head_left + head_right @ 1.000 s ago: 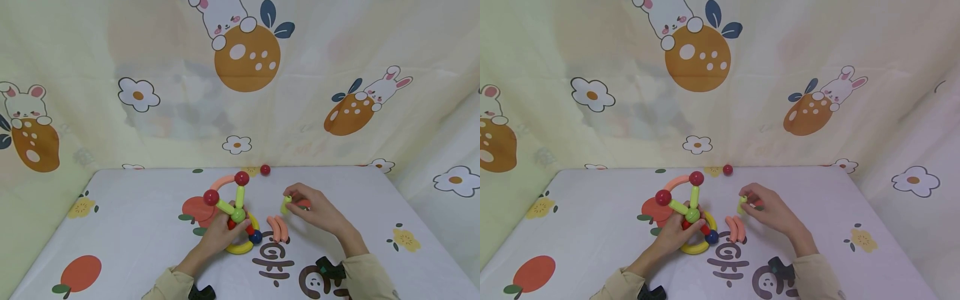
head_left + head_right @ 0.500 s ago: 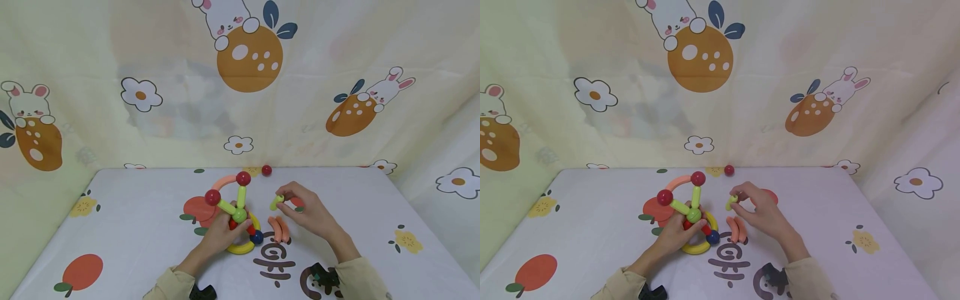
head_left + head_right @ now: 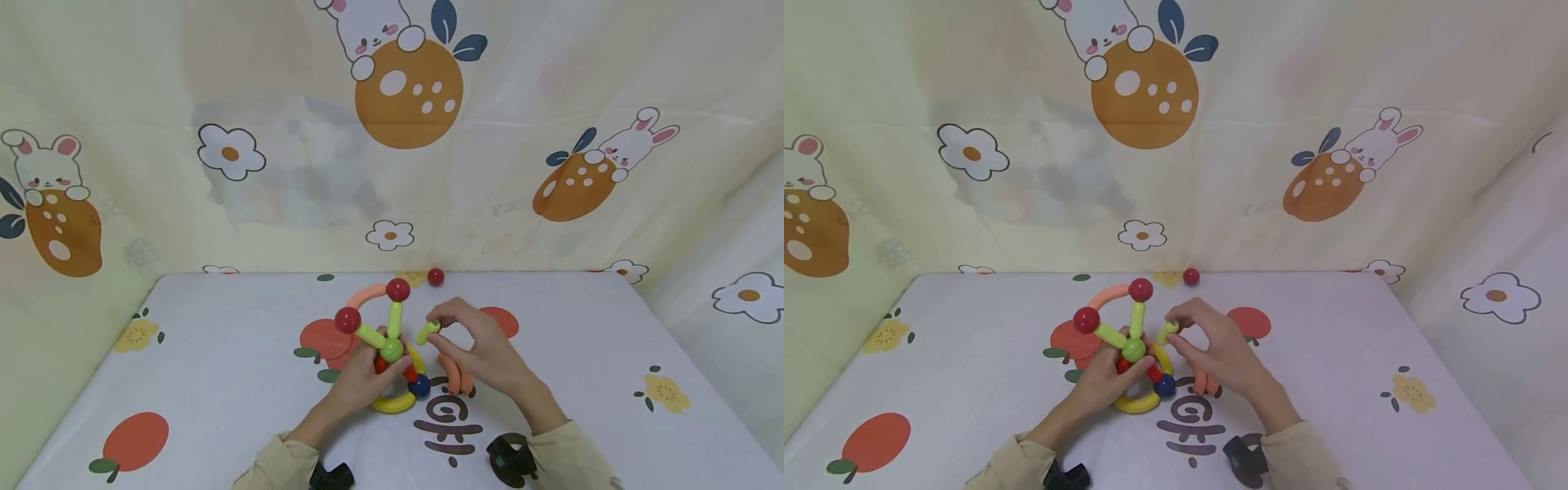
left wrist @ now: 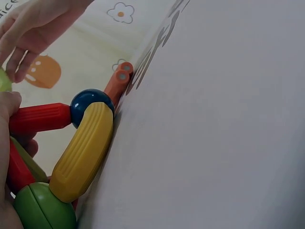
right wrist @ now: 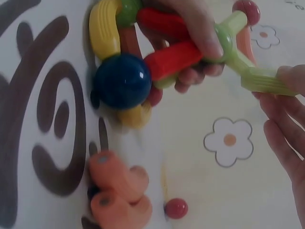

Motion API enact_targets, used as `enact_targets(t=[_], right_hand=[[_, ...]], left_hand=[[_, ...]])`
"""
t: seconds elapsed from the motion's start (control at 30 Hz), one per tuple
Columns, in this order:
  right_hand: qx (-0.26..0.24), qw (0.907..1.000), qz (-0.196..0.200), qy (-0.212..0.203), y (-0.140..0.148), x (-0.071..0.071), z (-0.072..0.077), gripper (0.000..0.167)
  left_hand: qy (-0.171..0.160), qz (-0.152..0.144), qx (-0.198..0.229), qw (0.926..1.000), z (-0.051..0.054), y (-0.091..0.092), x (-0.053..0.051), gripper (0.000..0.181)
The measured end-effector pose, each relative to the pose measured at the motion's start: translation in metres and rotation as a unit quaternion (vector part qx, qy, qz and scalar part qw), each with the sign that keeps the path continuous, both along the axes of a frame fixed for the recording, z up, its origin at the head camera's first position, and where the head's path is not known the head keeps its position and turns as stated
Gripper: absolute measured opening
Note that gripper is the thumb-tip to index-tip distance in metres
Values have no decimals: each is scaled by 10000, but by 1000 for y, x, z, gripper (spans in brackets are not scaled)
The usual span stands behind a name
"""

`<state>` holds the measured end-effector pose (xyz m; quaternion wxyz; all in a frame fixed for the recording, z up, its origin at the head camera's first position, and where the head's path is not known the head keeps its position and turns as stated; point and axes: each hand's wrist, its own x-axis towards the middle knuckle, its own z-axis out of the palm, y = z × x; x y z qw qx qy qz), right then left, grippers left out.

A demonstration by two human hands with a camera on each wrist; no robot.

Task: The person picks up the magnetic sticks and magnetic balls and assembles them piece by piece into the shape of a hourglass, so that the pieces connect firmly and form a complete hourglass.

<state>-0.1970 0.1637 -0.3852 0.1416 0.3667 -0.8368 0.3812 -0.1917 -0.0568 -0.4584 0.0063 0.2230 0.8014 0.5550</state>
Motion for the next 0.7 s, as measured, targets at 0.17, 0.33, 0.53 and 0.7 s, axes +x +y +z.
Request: enact_targets(t=[0.17,0.33,0.53,0.7], right_hand=[[-70,9999,81,44,-7,2,3,34],[-128,9998,116,113,-13,4,4,34],[-139,9995,-96,285,-22,7,4,35],[-162,9995,-194,167,-29,10,3,36]], left_hand=[[103,-57,120,9999,0,0,0,33],[78,-23,142,9999,-1,0,0,31],[60,68,56,9999,0,-1,2,34],[119,14,85,9999,0,-1,1,35]])
